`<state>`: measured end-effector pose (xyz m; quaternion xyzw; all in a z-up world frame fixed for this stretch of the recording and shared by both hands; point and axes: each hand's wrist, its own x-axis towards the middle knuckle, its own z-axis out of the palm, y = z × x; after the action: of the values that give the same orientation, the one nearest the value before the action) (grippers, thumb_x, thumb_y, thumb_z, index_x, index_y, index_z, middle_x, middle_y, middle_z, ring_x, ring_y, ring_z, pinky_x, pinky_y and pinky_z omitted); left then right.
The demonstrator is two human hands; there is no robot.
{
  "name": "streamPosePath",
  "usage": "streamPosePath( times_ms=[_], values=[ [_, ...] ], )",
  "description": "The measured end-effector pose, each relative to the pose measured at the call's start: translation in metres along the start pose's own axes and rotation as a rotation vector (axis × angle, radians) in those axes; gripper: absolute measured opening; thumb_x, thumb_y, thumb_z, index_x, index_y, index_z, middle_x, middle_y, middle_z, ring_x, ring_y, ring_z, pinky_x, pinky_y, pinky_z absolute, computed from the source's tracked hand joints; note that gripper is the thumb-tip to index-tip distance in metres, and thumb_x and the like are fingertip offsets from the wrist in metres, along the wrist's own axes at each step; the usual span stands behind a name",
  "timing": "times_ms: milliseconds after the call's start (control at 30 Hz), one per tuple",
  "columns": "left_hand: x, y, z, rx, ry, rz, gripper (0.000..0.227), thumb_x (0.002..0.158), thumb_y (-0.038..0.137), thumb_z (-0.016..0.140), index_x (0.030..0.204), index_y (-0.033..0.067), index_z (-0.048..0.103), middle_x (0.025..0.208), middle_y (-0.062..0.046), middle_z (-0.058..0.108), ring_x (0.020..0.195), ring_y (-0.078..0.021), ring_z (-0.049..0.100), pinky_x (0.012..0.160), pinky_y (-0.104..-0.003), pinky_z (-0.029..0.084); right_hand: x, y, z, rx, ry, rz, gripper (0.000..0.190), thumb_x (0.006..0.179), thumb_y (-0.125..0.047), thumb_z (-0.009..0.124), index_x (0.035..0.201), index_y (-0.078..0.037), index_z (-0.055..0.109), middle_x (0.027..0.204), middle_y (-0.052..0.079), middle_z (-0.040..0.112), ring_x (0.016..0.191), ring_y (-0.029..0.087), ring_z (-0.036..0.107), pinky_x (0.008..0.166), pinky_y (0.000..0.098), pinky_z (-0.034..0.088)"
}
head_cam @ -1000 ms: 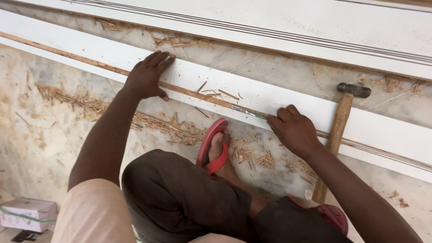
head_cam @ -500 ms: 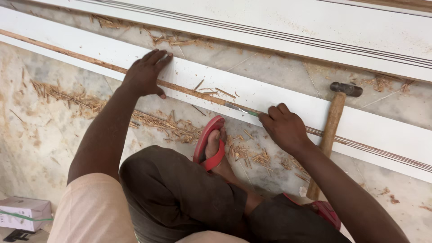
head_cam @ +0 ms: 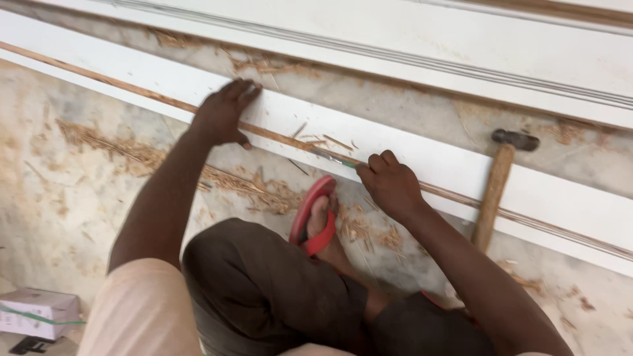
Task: The person sits on the floor and uses a hammer and chisel to carve a groove along the edge of a long white wooden plank. They repeatedly strike the chisel to remove wood and occasionally scrape the groove with the chisel to clear debris.
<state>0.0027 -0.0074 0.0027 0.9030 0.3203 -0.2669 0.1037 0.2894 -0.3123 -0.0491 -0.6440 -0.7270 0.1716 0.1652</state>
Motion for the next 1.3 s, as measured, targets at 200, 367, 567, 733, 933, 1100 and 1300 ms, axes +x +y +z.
streamPosePath(
  times_ms=[200,367,567,733,933,1100,1300],
  values=[
    [0.000,-0.008,-0.001,0.000,-0.043,-0.014,0.138,0.043,0.043,0.101,0.160,0.0257,0.031,0.166,0.000,0.029,0.154,-0.0252,0.025,0.121,-0.048,0.031,-0.041,0.014,-0.033,-0.021,0.046,0.046,0.022,0.082,-0.013,0.071,0.104,-0.012,0.070,0.087,0.006,0.058,0.089,0.027,0.060,0.060,0.0373,0.053],
    [0.002,-0.005,0.000,0.015,0.002,0.005,0.139,0.043,0.043,0.100,0.162,0.0249,0.031,0.168,-0.001,0.029,0.156,-0.0247,0.026,0.122,-0.047,0.032,-0.039,0.007,-0.022,-0.059,0.028,0.087,0.022,0.082,-0.013,0.074,0.103,-0.011,0.072,0.087,0.004,0.058,0.088,0.025,0.060,0.060,0.0360,0.053],
    [0.006,-0.005,-0.005,0.018,-0.040,-0.028,0.141,0.041,0.043,0.101,0.161,0.0260,0.029,0.167,0.001,0.028,0.154,-0.0245,0.025,0.121,-0.046,0.030,-0.045,0.008,-0.033,0.026,0.074,0.163,0.016,0.085,-0.019,0.076,0.100,-0.014,0.074,0.083,0.003,0.056,0.083,0.023,0.058,0.058,0.0364,0.052],
    [-0.002,-0.007,-0.002,0.010,-0.021,-0.009,0.139,0.043,0.043,0.101,0.162,0.0248,0.030,0.167,-0.001,0.029,0.155,-0.0257,0.026,0.121,-0.049,0.032,-0.042,0.011,-0.032,0.002,0.076,0.112,0.018,0.087,-0.019,0.076,0.104,-0.014,0.074,0.086,0.003,0.056,0.084,0.023,0.058,0.059,0.0351,0.053],
    [0.003,-0.008,0.000,0.011,0.019,0.026,0.139,0.043,0.044,0.101,0.162,0.0219,0.032,0.166,-0.003,0.031,0.154,-0.0277,0.027,0.123,-0.048,0.032,-0.050,0.017,-0.032,-0.039,0.048,0.114,0.014,0.087,-0.019,0.075,0.101,-0.016,0.074,0.085,0.003,0.056,0.084,0.023,0.058,0.058,0.0351,0.053],
    [0.000,-0.003,-0.003,0.020,-0.027,-0.011,0.140,0.041,0.043,0.101,0.161,0.0237,0.030,0.166,-0.001,0.030,0.154,-0.0254,0.026,0.121,-0.047,0.032,-0.052,0.018,-0.032,0.022,0.100,0.135,0.012,0.088,-0.020,0.075,0.099,-0.016,0.074,0.086,0.002,0.056,0.085,0.022,0.059,0.061,0.0361,0.054],
    [0.003,-0.003,0.000,0.045,-0.005,-0.014,0.142,0.041,0.045,0.101,0.162,0.0247,0.030,0.167,-0.001,0.031,0.154,-0.0255,0.027,0.121,-0.048,0.032,-0.049,0.023,-0.036,0.054,0.083,0.153,0.010,0.088,-0.020,0.076,0.097,-0.015,0.074,0.083,0.003,0.057,0.083,0.023,0.059,0.061,0.0366,0.054]
  ],
)
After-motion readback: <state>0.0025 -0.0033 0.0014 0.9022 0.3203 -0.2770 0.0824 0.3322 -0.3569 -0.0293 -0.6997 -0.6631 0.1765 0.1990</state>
